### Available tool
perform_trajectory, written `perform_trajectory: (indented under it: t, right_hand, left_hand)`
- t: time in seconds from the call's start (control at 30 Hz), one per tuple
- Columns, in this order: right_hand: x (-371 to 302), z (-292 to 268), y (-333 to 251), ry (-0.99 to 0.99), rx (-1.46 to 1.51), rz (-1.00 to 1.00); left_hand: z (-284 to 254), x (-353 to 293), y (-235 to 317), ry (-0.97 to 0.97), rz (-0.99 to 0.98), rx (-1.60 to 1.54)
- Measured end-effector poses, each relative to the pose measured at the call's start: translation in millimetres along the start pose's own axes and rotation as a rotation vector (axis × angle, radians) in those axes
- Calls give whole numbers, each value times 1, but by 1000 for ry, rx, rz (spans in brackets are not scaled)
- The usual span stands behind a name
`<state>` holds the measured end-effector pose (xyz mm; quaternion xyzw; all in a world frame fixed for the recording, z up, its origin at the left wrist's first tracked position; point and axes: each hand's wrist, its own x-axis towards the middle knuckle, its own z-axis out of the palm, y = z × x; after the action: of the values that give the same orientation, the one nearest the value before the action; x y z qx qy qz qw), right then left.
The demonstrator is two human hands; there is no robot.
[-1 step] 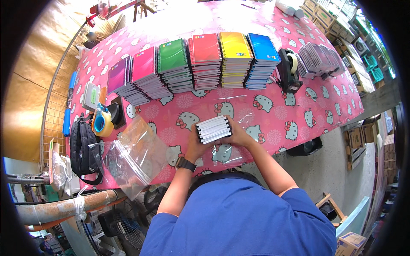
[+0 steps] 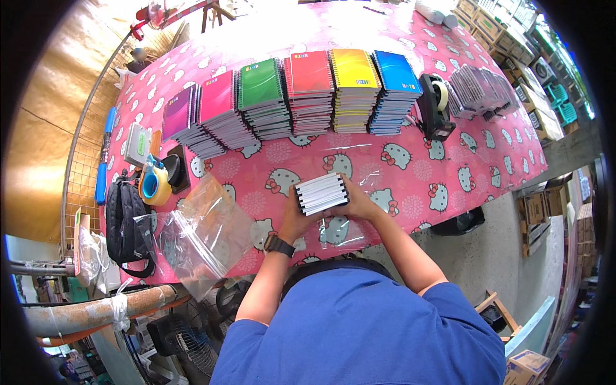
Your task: The person packages small spiral notebooks by selecting them from stacks on a table and placing them into a clear plastic bag, then using a tape dispenser to seal the bag.
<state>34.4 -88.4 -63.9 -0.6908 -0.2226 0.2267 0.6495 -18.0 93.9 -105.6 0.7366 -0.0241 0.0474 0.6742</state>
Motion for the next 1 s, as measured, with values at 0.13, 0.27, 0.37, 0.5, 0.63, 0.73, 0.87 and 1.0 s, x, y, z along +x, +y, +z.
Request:
perform_trajectory:
  t: [0.13,0.27,0.37,0.5,0.63,0.73,0.87,1.0]
  right_hand:
    - [7,0,5,-2,-43,-66]
    - [8,-4,16,-35,-40,-17]
    - [1,-10,9,-106,197,119]
    - [-12,3,32,-182,834,136]
    - [-16,7,42,-190,991,164]
    - [-17,8,47,-196,1007,188]
    - [-22,4,53,-177,1011,204]
    - [-24,-25,27,-184,662,217]
  left_hand:
    - [1,4,9,-40,30,-52]
    - [5,1,26,48,85,-105]
    - [6,-4,79,108,123,604]
    - [22,-4,132,65,165,981]
    - [24,-5,137,33,225,1058]
    - [25,-6,130,24,211,1068]
    - [27,-6,124,24,200,1049]
    - [9,1,119,-62,-239,579]
